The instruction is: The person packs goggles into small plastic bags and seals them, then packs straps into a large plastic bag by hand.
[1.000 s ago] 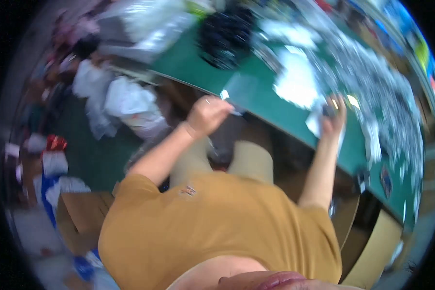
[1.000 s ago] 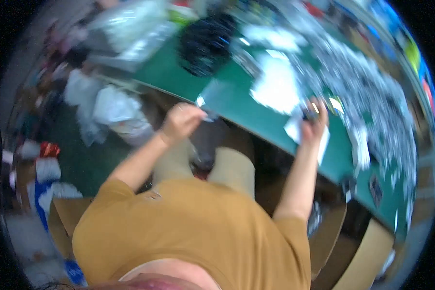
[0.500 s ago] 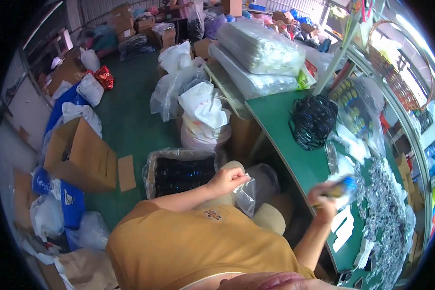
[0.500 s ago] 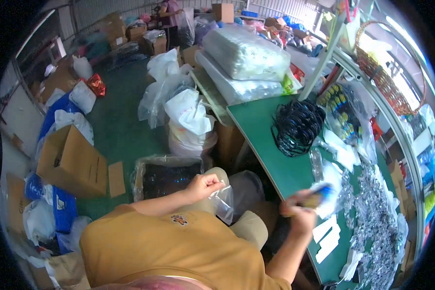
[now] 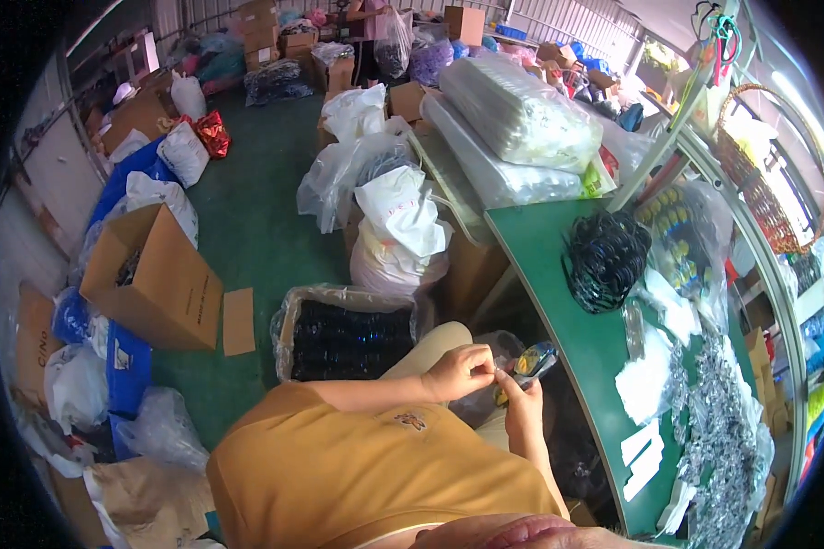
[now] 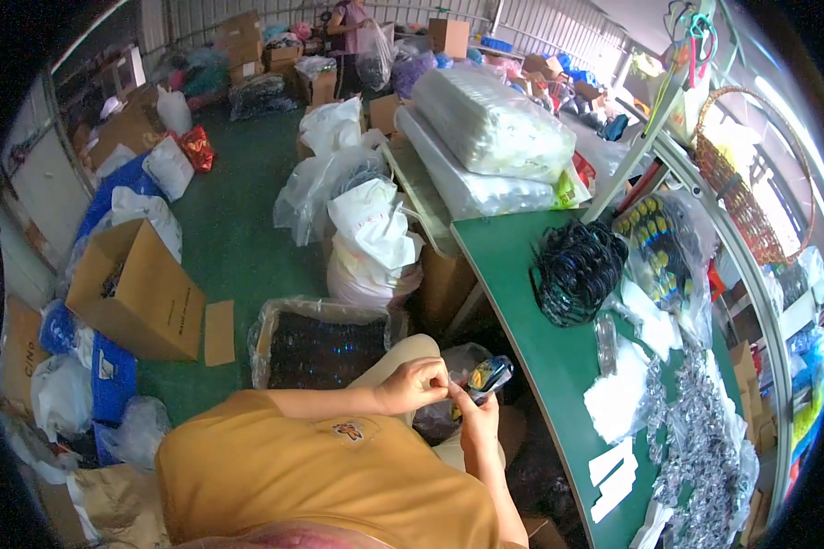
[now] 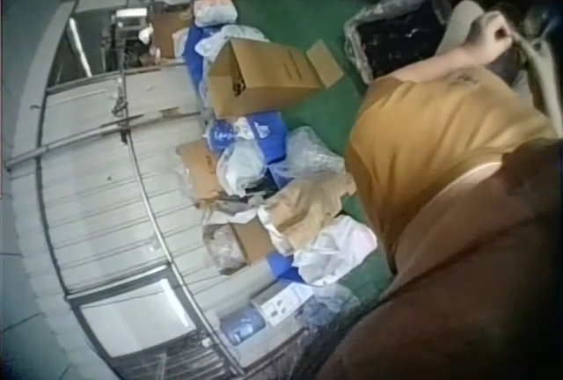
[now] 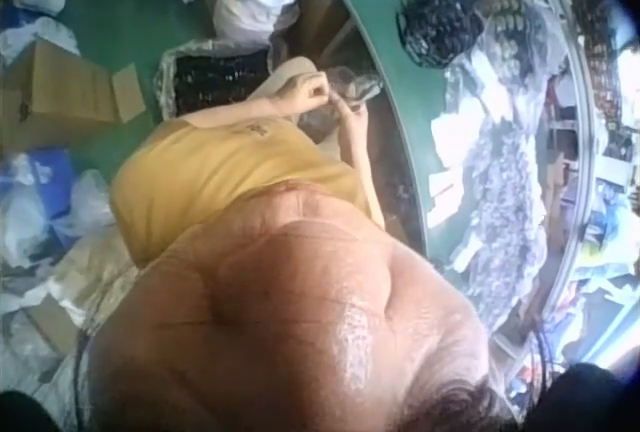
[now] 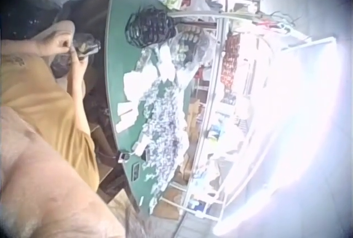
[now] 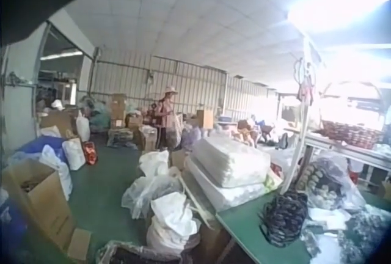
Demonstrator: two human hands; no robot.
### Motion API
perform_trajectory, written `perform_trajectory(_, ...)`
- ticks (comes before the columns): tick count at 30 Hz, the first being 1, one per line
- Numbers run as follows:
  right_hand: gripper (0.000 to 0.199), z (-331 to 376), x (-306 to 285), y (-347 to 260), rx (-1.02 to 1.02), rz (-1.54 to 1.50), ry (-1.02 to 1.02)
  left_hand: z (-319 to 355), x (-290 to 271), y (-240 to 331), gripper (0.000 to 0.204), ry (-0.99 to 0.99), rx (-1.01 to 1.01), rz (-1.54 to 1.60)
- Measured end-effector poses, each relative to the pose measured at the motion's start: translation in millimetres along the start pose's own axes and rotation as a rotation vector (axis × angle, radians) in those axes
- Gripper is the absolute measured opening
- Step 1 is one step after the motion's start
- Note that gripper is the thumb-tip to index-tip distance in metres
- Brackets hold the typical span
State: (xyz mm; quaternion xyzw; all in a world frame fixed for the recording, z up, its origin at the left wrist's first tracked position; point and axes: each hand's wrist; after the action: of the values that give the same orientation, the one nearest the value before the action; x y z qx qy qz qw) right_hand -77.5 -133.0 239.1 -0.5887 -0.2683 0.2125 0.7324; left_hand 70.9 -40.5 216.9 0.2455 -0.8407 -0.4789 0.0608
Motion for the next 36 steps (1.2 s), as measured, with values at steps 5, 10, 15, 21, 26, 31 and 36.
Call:
perform_trajectory(5,0.023,-7,-16,12,-0.053,0.064,0.022,8,-1,-18,0.014,-0.179,-0.218,0.158)
perform_trajectory(10,0.009,-1,-43,25,-0.271,0.587,0.058,8,-17,-45,0.012,0.087,-0.721,0.793)
perform_trajectory(15,0.015,14,-45,0,-0.19,0.752,-0.04,3,-42,-50,0.023,0.102,-0.348,0.286)
perform_trajectory(21,0.023,13,-29,-9,-0.23,0.72,-0.191,13,-9,-14,0.023,-0.336,-0.305,0.077)
perform_trajectory(26,0.027,6,-39,-7,-0.281,0.86,-0.251,9,-12,2,0.014,-0.343,-0.15,-0.275)
perform_trajectory(31,0.023,-3,-40,11,-0.161,0.716,-0.157,11,-15,-25,0.013,-0.17,-0.051,-0.297)
perform_trajectory(36,0.025,16,-13,33,0.08,0.204,-0.119,7,-3,-42,0.009,0.153,-0.496,0.332)
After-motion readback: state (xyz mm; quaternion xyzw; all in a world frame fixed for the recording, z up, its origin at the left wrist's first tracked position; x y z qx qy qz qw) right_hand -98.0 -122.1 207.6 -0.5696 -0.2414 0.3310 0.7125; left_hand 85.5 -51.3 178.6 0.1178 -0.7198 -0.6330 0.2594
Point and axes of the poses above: each hand's wrist, its own z-axis away from the middle knuckle, its own x-axis out of the palm, y = z × x, and after that the axes turned 10 degrees about z, right-handed
